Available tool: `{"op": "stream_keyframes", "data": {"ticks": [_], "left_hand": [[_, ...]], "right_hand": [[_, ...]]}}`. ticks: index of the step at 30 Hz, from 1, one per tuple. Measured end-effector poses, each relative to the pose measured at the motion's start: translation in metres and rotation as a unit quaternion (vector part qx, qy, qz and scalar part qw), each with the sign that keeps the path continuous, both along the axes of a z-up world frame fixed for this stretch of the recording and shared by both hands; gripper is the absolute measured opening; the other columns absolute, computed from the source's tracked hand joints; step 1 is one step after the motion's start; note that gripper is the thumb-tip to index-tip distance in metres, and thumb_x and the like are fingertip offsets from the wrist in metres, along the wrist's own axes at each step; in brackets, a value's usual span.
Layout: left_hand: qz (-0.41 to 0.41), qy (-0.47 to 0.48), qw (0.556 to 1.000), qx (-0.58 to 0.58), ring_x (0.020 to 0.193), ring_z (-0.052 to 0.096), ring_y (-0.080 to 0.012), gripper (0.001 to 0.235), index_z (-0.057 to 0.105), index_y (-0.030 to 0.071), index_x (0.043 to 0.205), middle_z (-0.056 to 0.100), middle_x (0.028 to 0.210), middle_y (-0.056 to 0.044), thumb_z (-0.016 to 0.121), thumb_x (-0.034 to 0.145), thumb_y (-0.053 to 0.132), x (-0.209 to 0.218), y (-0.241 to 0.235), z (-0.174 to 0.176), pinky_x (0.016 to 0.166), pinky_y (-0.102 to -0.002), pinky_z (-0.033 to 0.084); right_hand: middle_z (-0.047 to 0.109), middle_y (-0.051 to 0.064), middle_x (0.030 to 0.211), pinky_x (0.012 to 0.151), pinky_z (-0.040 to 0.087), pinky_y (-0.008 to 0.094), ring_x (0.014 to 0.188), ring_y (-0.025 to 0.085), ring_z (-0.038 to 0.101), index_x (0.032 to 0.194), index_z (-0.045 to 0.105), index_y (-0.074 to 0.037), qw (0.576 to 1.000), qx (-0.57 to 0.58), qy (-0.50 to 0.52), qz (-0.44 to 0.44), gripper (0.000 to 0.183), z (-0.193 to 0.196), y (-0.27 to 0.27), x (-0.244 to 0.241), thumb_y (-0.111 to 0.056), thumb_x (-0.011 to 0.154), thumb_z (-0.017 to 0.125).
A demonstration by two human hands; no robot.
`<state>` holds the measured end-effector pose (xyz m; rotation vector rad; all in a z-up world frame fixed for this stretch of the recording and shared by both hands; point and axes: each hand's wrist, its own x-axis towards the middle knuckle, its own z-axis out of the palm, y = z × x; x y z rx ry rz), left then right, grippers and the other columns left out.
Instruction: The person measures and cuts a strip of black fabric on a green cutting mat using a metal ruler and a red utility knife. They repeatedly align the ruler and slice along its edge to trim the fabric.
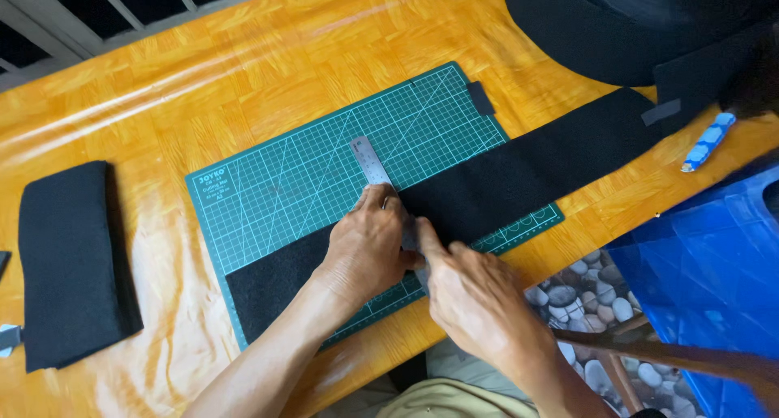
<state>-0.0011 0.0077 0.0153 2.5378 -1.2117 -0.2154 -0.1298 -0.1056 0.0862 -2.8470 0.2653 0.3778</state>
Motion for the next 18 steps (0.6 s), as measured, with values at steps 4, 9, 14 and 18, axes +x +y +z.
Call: {"op": "stream_keyframes", "data": {"ticks": [4,9,14,18], "left_hand": [[0.017,0.026,0.999,0.028,0.124,0.055,-0.0384,0.080,0.062,-0.001,0.115,0.055,0.125,-0.017,0.102,0.061,0.043,-0.002,-0.002,0.004,0.091,-0.049,0.057],[0.008,-0.006,0.999,0.050,0.126,0.054,-0.0352,0.081,0.066,0.001,0.117,0.056,0.125,-0.016,0.100,0.062,0.050,0.000,-0.004,0.000,0.103,-0.043,0.051],[0.018,0.031,0.997,0.074,0.136,0.045,-0.0334,0.083,0.063,0.002,0.124,0.052,0.130,-0.015,0.098,0.067,0.051,0.000,-0.005,0.006,0.109,-0.041,0.047],[0.010,0.026,0.997,0.066,0.133,0.045,-0.0323,0.085,0.063,0.000,0.122,0.052,0.129,-0.016,0.098,0.065,0.052,0.001,-0.006,-0.001,0.106,-0.041,0.049]], "right_hand": [[0.071,0.014,0.094,0.069,0.056,0.059,0.083,0.040,0.071,0.164,0.029,-0.015,0.999,0.000,0.045,-0.016,0.067,0.007,0.007,-0.037,-0.021,0.098,0.039],[0.068,0.002,0.125,0.077,0.057,0.061,0.096,0.039,0.073,0.163,0.024,-0.033,0.989,0.055,0.096,-0.095,0.069,-0.002,0.006,-0.070,-0.030,0.098,0.046],[0.073,0.005,0.122,0.072,0.057,0.051,0.089,0.035,0.076,0.162,0.032,-0.025,0.996,0.077,-0.016,-0.051,0.069,0.004,-0.011,-0.063,-0.031,0.096,0.053],[0.064,0.013,0.143,0.094,0.053,0.045,0.122,0.034,0.065,0.159,0.037,-0.012,0.977,0.165,-0.118,-0.063,0.062,0.019,-0.010,-0.015,-0.023,0.099,0.051]]}}
